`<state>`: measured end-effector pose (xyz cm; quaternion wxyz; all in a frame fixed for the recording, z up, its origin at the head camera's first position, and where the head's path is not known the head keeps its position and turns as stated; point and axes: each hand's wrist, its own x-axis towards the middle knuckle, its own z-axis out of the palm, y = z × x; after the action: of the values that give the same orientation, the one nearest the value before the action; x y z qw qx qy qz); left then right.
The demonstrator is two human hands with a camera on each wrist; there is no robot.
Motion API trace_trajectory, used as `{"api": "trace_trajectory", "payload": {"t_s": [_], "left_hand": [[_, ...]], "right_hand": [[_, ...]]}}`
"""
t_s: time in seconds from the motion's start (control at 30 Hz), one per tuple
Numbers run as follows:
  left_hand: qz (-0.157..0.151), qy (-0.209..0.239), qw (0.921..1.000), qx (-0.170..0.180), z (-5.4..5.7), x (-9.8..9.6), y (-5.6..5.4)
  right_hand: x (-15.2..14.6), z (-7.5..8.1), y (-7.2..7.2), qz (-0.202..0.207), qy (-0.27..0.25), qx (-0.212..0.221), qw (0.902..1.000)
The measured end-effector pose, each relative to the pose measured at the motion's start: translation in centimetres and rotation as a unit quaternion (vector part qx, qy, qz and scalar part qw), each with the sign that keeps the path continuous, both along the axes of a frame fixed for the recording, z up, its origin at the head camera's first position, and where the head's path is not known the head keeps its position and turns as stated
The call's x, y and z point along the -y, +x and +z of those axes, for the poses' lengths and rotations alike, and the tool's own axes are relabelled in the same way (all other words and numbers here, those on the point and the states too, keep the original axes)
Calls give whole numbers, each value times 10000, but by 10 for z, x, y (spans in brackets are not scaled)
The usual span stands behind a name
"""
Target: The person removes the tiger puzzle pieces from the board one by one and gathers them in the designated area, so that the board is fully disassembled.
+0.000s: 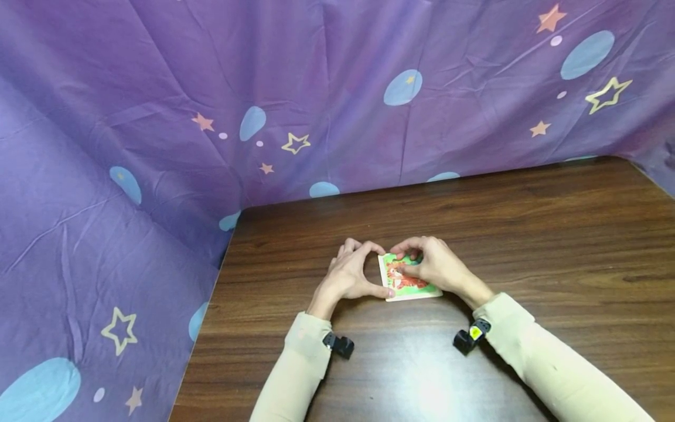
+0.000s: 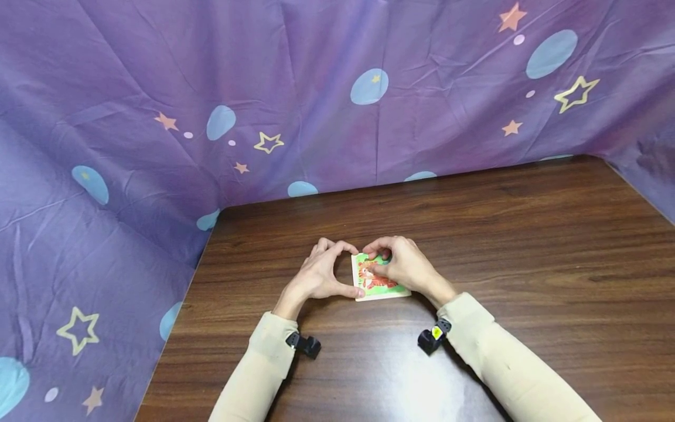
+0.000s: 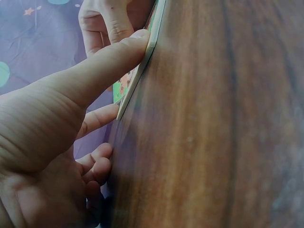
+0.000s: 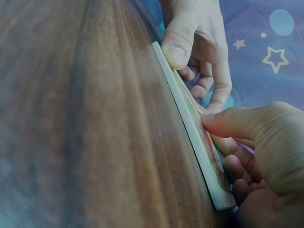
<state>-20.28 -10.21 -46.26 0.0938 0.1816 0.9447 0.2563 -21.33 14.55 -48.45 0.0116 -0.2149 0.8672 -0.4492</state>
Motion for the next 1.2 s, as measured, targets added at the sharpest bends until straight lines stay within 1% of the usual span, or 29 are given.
{"api": "trace_trajectory", "payload": {"t_s": [0.07, 0.13, 0.3, 0.37, 0.47, 0.53, 0.63, 0.77, 0.93, 1.07, 1.2], "left_hand": [[18, -46, 10000, 35, 5, 0, 2], [28, -72, 10000, 40, 7, 0, 2], [49, -34, 10000, 24, 6, 1, 1], [59, -7, 10000, 22, 5, 1, 1], [68, 0, 10000, 6, 3, 1, 0], [37, -5, 10000, -11, 3, 1, 1], [-8, -10, 10000, -37, 4, 1, 3], [-30, 36, 9999, -104, 5, 0, 4], [-38, 62, 9999, -131, 3, 0, 3], [-14, 28, 10000, -92, 4, 0, 4], [-9, -3, 10000, -53, 4, 0, 4]], "right_hand": [[1, 0, -1, 0, -30, -1, 10000], [2, 1, -1, 0, -63, 2, 10000], [2, 2, -3, 26, -371, 252, 9990], [1, 5, -3, 59, -553, 376, 9977], [-2, 10, -3, 92, -742, 451, 9962], [-6, 14, -3, 112, -850, 427, 9954], [-14, 23, -4, 115, -974, 237, 9949], [-33, 37, -5, 33, -998, -111, 9949], [-67, 51, -8, -309, -809, -407, 9954], [-98, 60, -9, -619, -692, -468, 9946], [-127, 66, -8, -958, -548, -333, 9933]]}}
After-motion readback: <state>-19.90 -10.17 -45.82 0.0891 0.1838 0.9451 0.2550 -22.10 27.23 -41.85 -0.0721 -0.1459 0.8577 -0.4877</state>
